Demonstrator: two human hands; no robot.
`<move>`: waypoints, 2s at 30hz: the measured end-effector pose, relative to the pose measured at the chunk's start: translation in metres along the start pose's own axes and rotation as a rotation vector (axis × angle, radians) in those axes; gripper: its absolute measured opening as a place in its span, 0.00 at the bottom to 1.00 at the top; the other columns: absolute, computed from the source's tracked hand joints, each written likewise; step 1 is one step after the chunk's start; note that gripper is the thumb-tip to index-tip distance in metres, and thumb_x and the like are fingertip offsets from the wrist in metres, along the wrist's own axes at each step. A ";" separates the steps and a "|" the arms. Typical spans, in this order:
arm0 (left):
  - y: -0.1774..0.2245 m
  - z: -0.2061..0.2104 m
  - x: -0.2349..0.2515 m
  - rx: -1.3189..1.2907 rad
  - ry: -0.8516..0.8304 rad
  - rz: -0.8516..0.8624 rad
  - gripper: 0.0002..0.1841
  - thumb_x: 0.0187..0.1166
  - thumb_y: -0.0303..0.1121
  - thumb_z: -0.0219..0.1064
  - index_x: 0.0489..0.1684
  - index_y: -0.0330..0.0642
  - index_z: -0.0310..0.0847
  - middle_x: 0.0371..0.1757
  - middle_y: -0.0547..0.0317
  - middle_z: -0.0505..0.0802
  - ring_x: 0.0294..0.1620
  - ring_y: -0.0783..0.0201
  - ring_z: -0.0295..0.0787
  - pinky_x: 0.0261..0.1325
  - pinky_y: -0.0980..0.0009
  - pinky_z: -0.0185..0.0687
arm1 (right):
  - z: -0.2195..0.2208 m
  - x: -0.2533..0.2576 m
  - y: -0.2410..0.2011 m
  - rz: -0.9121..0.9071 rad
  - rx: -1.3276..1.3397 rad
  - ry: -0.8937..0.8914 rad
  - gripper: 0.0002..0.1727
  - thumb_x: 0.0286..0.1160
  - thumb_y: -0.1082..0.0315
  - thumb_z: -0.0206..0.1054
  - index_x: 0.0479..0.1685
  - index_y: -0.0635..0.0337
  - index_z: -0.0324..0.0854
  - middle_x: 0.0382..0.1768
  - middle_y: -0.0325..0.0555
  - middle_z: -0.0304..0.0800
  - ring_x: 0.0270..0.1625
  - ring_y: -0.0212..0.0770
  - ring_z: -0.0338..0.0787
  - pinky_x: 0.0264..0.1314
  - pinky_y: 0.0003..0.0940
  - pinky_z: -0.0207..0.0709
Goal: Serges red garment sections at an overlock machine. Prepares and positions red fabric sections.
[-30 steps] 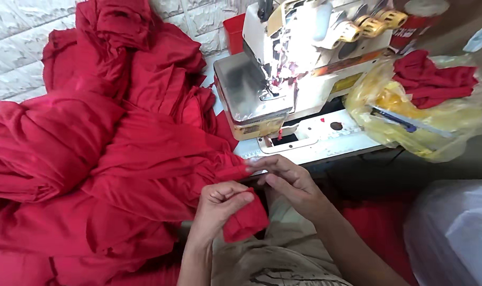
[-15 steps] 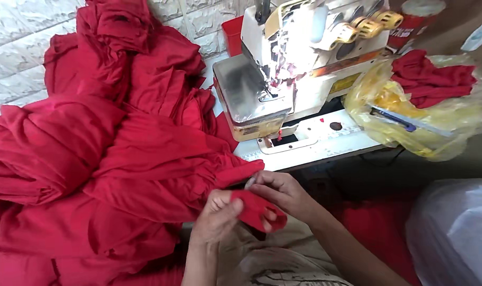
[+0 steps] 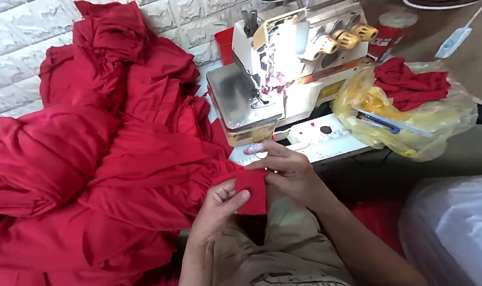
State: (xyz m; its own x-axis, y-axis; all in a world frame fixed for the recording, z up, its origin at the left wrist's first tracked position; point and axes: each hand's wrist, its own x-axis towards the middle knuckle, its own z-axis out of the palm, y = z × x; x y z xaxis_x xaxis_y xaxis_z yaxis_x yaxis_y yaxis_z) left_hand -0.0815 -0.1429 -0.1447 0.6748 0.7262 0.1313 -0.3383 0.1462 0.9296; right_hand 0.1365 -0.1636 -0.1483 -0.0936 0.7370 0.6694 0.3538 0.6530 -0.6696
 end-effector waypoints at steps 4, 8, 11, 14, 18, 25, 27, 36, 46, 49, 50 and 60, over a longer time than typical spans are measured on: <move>0.011 0.007 0.001 0.186 0.085 0.068 0.37 0.68 0.25 0.77 0.78 0.28 0.60 0.55 0.57 0.91 0.55 0.67 0.91 0.61 0.67 0.89 | -0.008 -0.001 -0.010 0.219 0.351 -0.015 0.08 0.80 0.75 0.64 0.50 0.58 0.87 0.32 0.28 0.91 0.25 0.15 0.81 0.27 0.10 0.76; 0.010 0.026 -0.001 0.641 0.322 0.080 0.47 0.59 0.38 0.85 0.80 0.35 0.60 0.42 0.62 0.90 0.42 0.71 0.90 0.48 0.72 0.90 | -0.013 -0.002 -0.016 0.113 0.151 -0.125 0.08 0.75 0.70 0.68 0.45 0.64 0.88 0.32 0.33 0.88 0.31 0.14 0.81 0.34 0.09 0.76; 0.003 0.033 0.000 0.984 0.440 0.185 0.30 0.67 0.35 0.74 0.69 0.33 0.75 0.40 0.62 0.91 0.41 0.72 0.89 0.45 0.72 0.87 | -0.016 -0.002 -0.023 0.127 0.071 -0.174 0.10 0.80 0.63 0.69 0.43 0.61 0.90 0.30 0.31 0.89 0.28 0.12 0.79 0.31 0.07 0.74; -0.004 0.026 0.001 1.173 0.412 0.319 0.13 0.69 0.26 0.69 0.51 0.37 0.88 0.50 0.53 0.91 0.55 0.61 0.87 0.59 0.65 0.84 | -0.017 -0.005 -0.020 0.211 0.051 -0.169 0.11 0.83 0.58 0.68 0.42 0.56 0.90 0.26 0.27 0.86 0.24 0.12 0.76 0.26 0.08 0.69; 0.001 0.019 -0.002 1.124 0.254 0.280 0.09 0.81 0.34 0.69 0.46 0.37 0.89 0.41 0.58 0.94 0.44 0.71 0.91 0.53 0.75 0.86 | -0.016 -0.009 -0.010 0.270 0.044 -0.151 0.11 0.82 0.57 0.69 0.43 0.53 0.91 0.23 0.24 0.85 0.22 0.11 0.73 0.24 0.09 0.65; 0.003 0.013 -0.013 1.138 0.215 0.177 0.12 0.85 0.35 0.64 0.42 0.38 0.92 0.36 0.61 0.95 0.35 0.77 0.88 0.44 0.80 0.83 | -0.010 -0.020 0.000 0.193 -0.135 -0.140 0.12 0.78 0.56 0.70 0.40 0.53 0.95 0.33 0.31 0.88 0.39 0.21 0.83 0.43 0.16 0.76; 0.005 0.014 -0.019 1.150 0.214 0.106 0.10 0.83 0.37 0.67 0.44 0.39 0.89 0.32 0.62 0.93 0.28 0.75 0.86 0.35 0.78 0.83 | -0.008 -0.023 -0.003 0.237 -0.138 -0.172 0.13 0.78 0.55 0.69 0.41 0.53 0.94 0.32 0.33 0.89 0.35 0.20 0.82 0.39 0.16 0.74; 0.015 -0.007 -0.008 1.452 0.354 0.246 0.12 0.79 0.42 0.70 0.35 0.46 0.94 0.49 0.58 0.95 0.54 0.58 0.89 0.58 0.53 0.78 | 0.014 -0.006 0.009 0.075 -0.237 -0.144 0.13 0.81 0.58 0.66 0.38 0.54 0.93 0.54 0.40 0.94 0.62 0.35 0.88 0.65 0.33 0.80; 0.001 -0.027 -0.006 1.472 0.227 0.246 0.12 0.78 0.47 0.70 0.36 0.51 0.94 0.46 0.62 0.93 0.51 0.61 0.86 0.58 0.53 0.68 | 0.015 -0.009 0.025 -0.044 -0.267 -0.219 0.10 0.79 0.62 0.68 0.36 0.55 0.93 0.53 0.41 0.94 0.58 0.35 0.89 0.60 0.34 0.77; 0.002 -0.028 -0.007 1.453 0.204 0.267 0.12 0.78 0.46 0.70 0.36 0.51 0.94 0.46 0.63 0.94 0.54 0.62 0.85 0.61 0.53 0.65 | 0.015 -0.008 0.025 -0.089 -0.248 -0.227 0.11 0.79 0.62 0.68 0.36 0.55 0.93 0.54 0.42 0.95 0.59 0.34 0.89 0.65 0.35 0.75; 0.003 -0.027 -0.007 1.438 0.194 0.284 0.11 0.79 0.45 0.70 0.36 0.51 0.94 0.46 0.63 0.94 0.55 0.62 0.85 0.62 0.53 0.64 | 0.015 -0.007 0.025 -0.099 -0.238 -0.234 0.11 0.79 0.62 0.67 0.36 0.55 0.93 0.55 0.42 0.95 0.60 0.34 0.89 0.67 0.35 0.74; 0.001 -0.034 -0.012 1.425 0.181 0.307 0.13 0.81 0.45 0.68 0.38 0.49 0.94 0.47 0.62 0.95 0.57 0.63 0.87 0.65 0.52 0.65 | 0.012 -0.004 0.023 -0.046 -0.134 -0.306 0.11 0.79 0.61 0.68 0.38 0.56 0.94 0.45 0.38 0.95 0.53 0.30 0.89 0.59 0.33 0.73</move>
State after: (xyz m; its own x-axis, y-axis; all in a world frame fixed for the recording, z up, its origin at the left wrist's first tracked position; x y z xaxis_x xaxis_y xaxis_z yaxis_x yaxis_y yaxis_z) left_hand -0.1124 -0.1283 -0.1574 0.5714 0.6938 0.4384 0.5415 -0.7201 0.4338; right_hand 0.1342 -0.1495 -0.1698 -0.3805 0.7385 0.5566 0.4598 0.6733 -0.5790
